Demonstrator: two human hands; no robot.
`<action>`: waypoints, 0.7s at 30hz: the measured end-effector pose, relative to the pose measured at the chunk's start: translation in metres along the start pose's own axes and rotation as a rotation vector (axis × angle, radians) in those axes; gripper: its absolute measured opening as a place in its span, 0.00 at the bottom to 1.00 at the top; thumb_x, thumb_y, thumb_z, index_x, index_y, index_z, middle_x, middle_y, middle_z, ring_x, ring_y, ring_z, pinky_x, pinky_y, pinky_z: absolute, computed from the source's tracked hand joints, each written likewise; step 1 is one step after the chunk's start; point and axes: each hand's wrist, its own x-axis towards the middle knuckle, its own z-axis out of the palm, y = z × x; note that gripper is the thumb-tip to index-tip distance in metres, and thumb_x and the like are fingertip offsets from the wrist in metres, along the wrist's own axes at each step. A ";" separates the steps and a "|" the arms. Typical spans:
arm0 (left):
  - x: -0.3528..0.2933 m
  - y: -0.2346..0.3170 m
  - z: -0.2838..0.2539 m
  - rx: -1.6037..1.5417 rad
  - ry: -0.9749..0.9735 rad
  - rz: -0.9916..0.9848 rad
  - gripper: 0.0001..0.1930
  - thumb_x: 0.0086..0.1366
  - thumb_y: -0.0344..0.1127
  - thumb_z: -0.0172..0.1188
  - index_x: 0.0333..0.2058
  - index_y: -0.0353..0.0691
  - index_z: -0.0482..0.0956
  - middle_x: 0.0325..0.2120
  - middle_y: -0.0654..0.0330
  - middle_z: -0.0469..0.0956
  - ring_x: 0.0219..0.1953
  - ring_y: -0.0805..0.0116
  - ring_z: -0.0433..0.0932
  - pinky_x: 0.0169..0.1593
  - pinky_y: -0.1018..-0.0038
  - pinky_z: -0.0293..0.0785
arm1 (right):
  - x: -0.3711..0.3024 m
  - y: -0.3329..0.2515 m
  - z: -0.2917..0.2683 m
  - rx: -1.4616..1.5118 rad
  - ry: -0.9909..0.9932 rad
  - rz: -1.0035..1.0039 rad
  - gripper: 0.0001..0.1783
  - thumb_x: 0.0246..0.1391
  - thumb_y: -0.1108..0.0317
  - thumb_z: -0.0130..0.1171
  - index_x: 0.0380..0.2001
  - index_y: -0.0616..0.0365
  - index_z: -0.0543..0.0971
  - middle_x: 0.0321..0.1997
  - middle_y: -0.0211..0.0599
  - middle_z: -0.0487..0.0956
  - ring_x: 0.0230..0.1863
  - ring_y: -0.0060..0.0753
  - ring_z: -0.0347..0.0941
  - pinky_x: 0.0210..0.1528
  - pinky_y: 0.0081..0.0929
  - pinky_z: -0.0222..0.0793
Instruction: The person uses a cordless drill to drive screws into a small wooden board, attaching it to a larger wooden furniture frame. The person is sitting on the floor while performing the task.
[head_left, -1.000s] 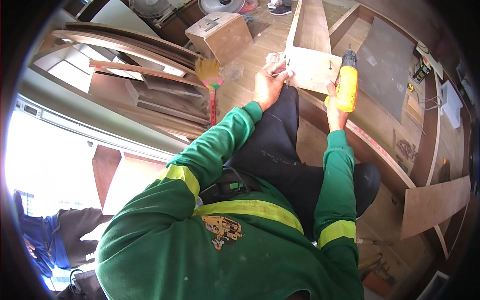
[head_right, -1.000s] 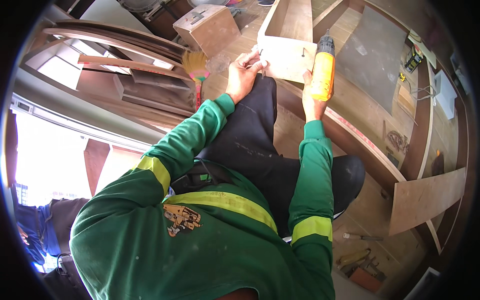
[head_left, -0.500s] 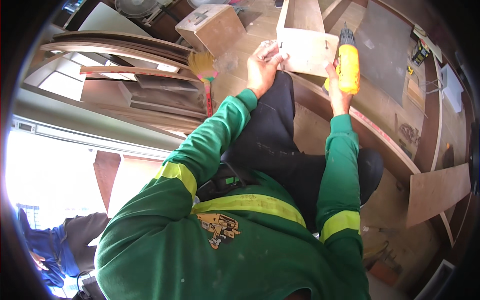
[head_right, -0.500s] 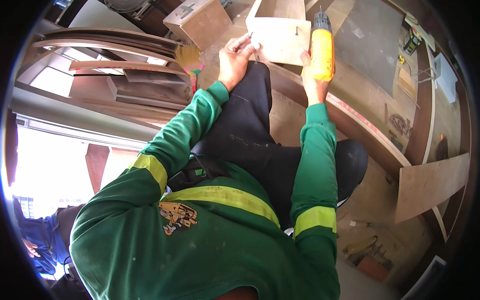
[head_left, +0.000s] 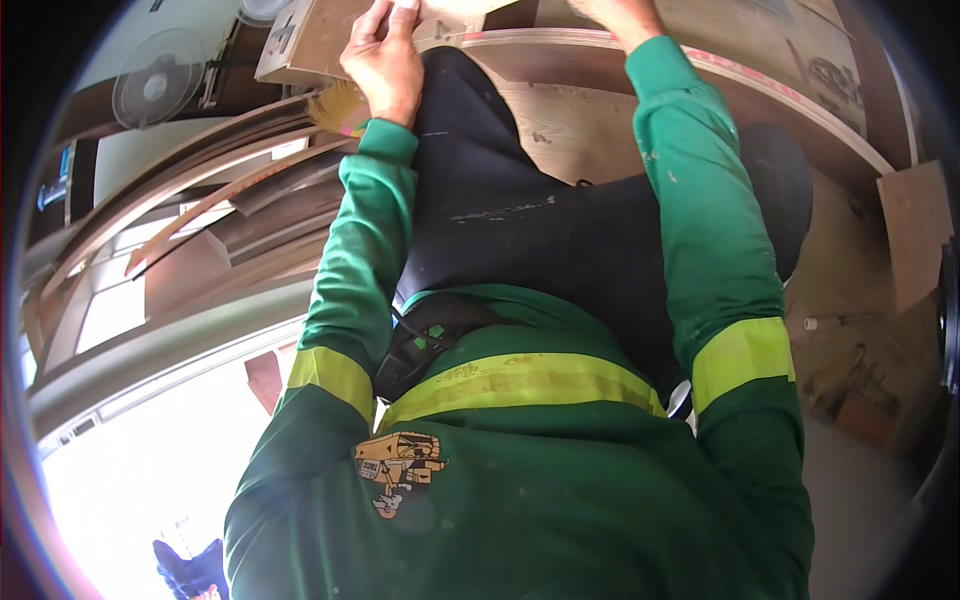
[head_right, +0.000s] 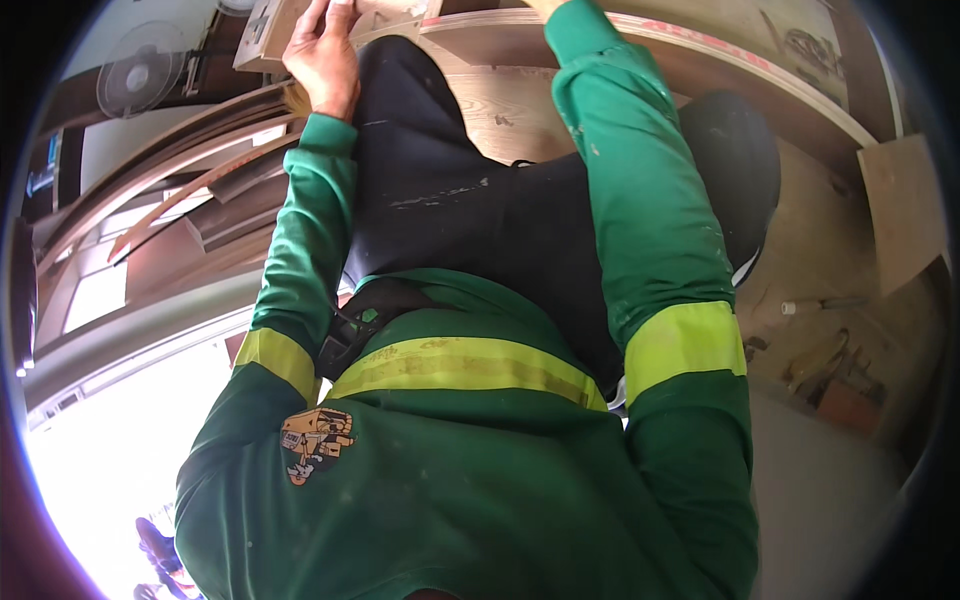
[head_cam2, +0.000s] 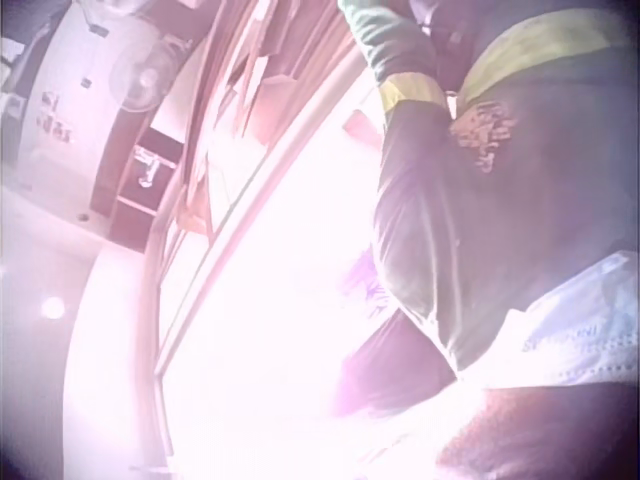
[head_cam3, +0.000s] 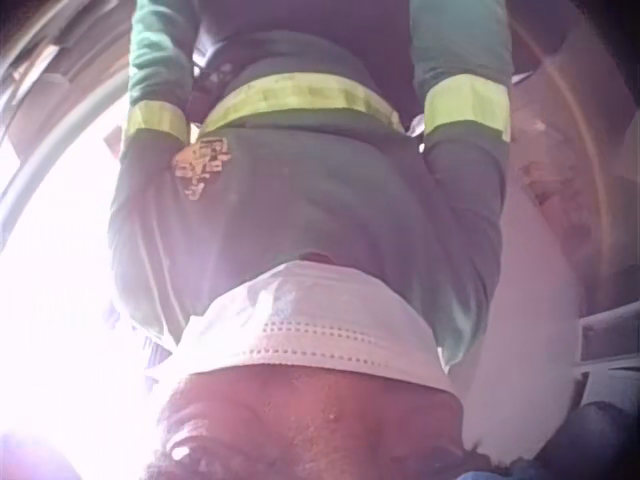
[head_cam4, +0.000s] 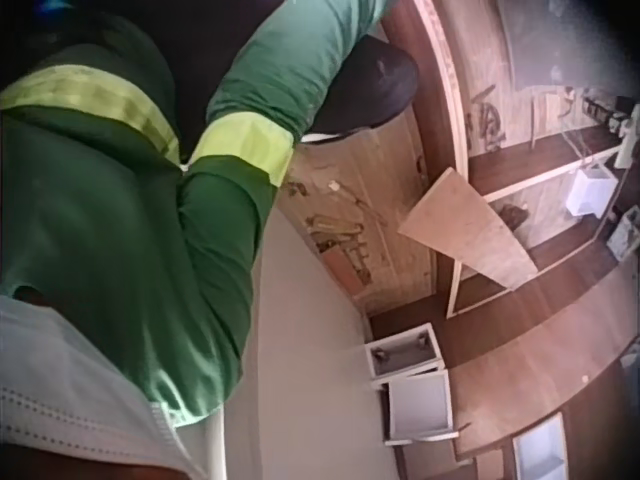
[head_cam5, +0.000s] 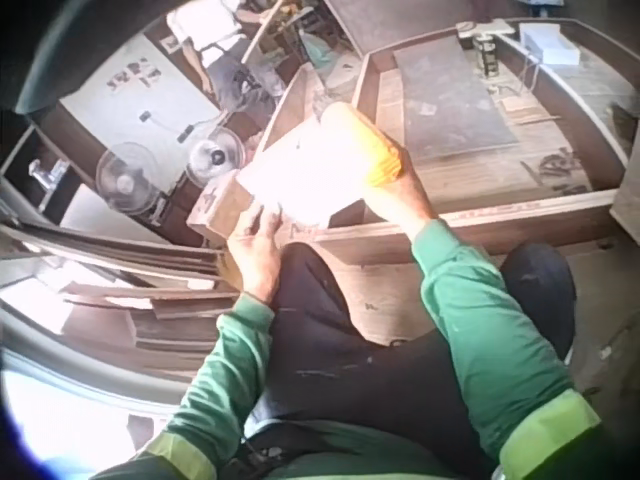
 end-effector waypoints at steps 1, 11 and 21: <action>0.001 -0.003 -0.003 -0.007 0.010 0.006 0.14 0.67 0.26 0.65 0.50 0.27 0.82 0.41 0.58 0.84 0.43 0.73 0.80 0.49 0.76 0.78 | -0.001 0.008 0.004 0.036 -0.012 -0.025 0.25 0.53 0.77 0.67 0.56 0.64 0.78 0.50 0.36 0.83 0.49 0.26 0.77 0.52 0.26 0.74; -0.040 -0.042 0.041 -0.968 0.048 -0.874 0.17 0.80 0.40 0.46 0.58 0.37 0.71 0.57 0.54 0.73 0.54 0.54 0.78 0.61 0.57 0.77 | -0.013 -0.005 -0.003 -0.328 0.057 0.275 0.30 0.57 0.62 0.73 0.58 0.64 0.76 0.52 0.31 0.78 0.47 0.29 0.72 0.52 0.29 0.71; -0.036 -0.026 0.025 -1.293 0.064 -1.125 0.14 0.79 0.36 0.49 0.56 0.38 0.72 0.51 0.58 0.78 0.56 0.59 0.78 0.65 0.60 0.74 | -0.003 -0.024 -0.016 -0.347 0.023 0.511 0.23 0.58 0.71 0.70 0.54 0.56 0.75 0.43 0.28 0.74 0.42 0.26 0.72 0.42 0.31 0.76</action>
